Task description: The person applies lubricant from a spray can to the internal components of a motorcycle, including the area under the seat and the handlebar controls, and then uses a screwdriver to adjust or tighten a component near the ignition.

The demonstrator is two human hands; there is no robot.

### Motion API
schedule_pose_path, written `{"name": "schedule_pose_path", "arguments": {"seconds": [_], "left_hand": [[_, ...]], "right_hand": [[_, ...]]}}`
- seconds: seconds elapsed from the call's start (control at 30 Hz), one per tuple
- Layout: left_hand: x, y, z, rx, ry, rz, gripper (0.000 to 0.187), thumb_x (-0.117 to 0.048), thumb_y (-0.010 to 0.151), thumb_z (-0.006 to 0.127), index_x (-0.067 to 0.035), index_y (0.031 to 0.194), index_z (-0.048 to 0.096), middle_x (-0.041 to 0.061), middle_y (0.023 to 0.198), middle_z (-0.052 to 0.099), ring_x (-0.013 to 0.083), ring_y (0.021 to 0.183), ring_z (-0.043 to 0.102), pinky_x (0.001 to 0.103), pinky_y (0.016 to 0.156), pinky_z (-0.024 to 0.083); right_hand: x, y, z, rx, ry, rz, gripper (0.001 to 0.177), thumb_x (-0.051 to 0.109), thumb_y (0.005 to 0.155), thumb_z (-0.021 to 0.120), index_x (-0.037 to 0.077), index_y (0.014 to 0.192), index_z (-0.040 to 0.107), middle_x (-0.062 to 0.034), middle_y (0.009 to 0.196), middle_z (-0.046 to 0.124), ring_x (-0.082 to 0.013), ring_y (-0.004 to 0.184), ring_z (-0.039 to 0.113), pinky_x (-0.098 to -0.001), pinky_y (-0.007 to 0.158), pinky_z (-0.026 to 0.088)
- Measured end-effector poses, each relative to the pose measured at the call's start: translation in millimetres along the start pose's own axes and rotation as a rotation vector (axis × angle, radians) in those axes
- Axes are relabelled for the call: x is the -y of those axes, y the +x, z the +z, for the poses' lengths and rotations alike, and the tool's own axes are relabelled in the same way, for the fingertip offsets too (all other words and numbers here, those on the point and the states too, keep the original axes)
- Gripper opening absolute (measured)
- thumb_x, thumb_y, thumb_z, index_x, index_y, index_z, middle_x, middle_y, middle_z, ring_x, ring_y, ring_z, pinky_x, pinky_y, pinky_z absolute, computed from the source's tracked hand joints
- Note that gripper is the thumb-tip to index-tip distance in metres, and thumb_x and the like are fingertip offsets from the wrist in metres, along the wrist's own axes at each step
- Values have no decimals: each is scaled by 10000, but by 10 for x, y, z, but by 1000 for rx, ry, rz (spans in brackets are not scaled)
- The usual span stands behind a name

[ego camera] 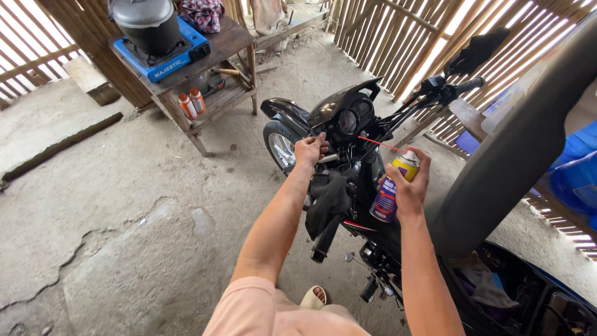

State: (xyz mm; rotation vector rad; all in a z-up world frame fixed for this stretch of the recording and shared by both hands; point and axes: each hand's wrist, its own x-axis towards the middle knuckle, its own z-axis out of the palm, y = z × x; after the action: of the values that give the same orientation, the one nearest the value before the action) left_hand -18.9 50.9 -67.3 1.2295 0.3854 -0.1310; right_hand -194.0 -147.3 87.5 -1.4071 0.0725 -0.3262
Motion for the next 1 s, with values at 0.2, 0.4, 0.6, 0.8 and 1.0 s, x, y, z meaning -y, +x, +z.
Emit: {"name": "schedule_pose_path", "arguments": {"seconds": [0.2,0.4,0.6,0.8,1.0], "left_hand": [[205,292,83,-10,-256,112,288,-198,916,810,68,903,699,135,803,766,172,636,703,273,566,579],[249,-35,-64,-19,-214,237,242,-74,887,725,16,1107,686,47,903,753,130,721,740,265,627,595],[-201,-199,65,-166,208,407,196,-146,950,746,15,1062,744,111,808,758,180,681,709,328,620,560],[39,-312,-397,198,513,1031,116,-128,936,721,-85,1036,761,110,1009,768,275,893,727,356,770,575],[113,-213,-523,512,40,-71,476,-451,1076,489,-56,1119,751,95,1187,792,207,1059,718,375,892,520]], "right_hand": [[-79,32,68,-115,-83,20,548,2,897,699,173,1342,428,-96,877,618,-184,621,662,-333,534,578],[-93,63,450,-190,-69,-44,548,-12,910,698,165,1352,426,-97,901,607,-192,640,663,-343,560,588],[-202,-51,679,-328,-98,-99,557,-28,929,694,155,1385,431,-93,929,601,-183,670,658,-336,591,586],[-375,-419,630,-488,-45,-122,556,-51,938,678,156,1394,438,-75,970,596,-175,689,653,-340,624,597],[-490,-818,587,-614,-68,-95,539,-34,941,677,158,1383,437,-91,964,597,-178,688,663,-346,638,610]]}}
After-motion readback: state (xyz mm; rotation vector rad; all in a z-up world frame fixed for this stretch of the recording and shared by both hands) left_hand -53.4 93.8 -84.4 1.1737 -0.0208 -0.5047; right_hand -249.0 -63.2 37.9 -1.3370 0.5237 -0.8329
